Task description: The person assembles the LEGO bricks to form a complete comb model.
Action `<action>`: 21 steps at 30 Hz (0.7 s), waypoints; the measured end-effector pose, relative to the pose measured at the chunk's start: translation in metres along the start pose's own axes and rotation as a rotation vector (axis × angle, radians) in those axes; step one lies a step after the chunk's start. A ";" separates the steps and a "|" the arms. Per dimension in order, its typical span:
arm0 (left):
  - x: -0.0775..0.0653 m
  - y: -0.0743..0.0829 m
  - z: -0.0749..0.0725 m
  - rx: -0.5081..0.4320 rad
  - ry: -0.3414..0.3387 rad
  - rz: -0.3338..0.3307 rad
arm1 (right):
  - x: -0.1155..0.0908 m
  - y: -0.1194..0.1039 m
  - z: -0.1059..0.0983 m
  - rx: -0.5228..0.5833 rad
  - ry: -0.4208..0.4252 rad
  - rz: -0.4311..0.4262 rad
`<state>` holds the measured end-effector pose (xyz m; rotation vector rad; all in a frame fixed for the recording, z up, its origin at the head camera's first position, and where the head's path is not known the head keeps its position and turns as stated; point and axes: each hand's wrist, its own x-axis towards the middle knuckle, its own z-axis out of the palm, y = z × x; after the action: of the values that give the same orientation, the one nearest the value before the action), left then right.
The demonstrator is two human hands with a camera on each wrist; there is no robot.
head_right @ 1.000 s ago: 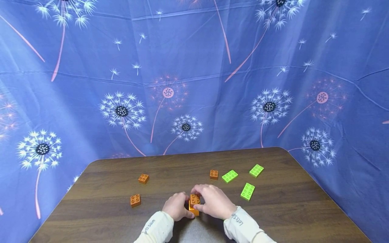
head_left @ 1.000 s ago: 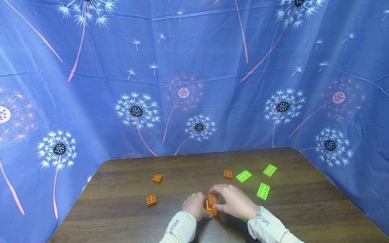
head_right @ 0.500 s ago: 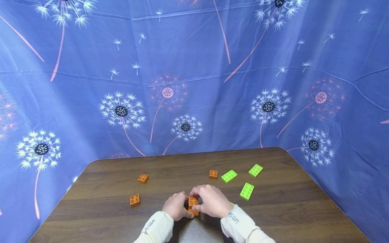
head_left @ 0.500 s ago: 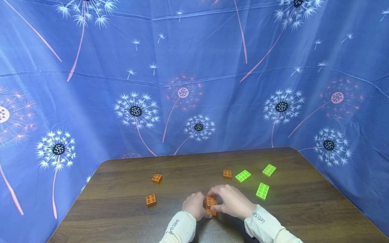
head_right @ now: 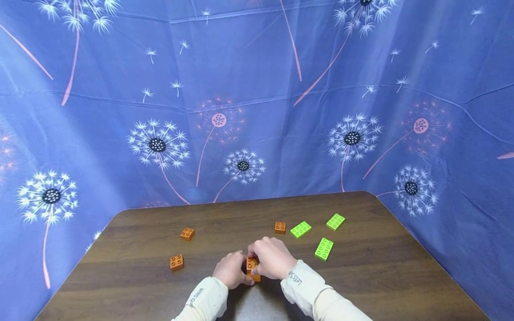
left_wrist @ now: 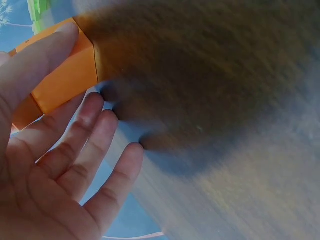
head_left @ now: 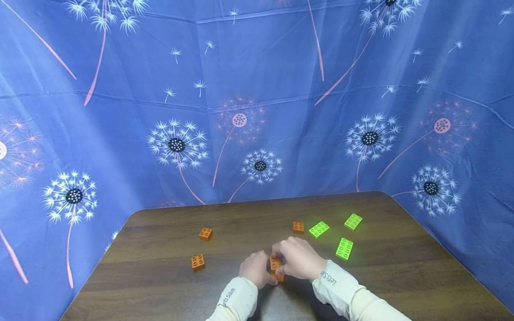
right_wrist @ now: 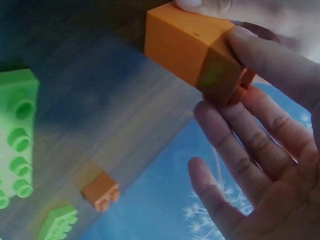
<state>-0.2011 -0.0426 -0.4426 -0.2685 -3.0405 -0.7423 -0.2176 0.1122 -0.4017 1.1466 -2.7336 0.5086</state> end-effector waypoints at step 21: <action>-0.001 -0.002 0.004 0.026 0.054 0.035 | -0.024 0.003 0.015 0.117 0.055 0.078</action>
<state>-0.1998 -0.0427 -0.4471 -0.2962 -2.9841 -0.6959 -0.2029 0.1247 -0.4228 1.0370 -2.7420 0.7085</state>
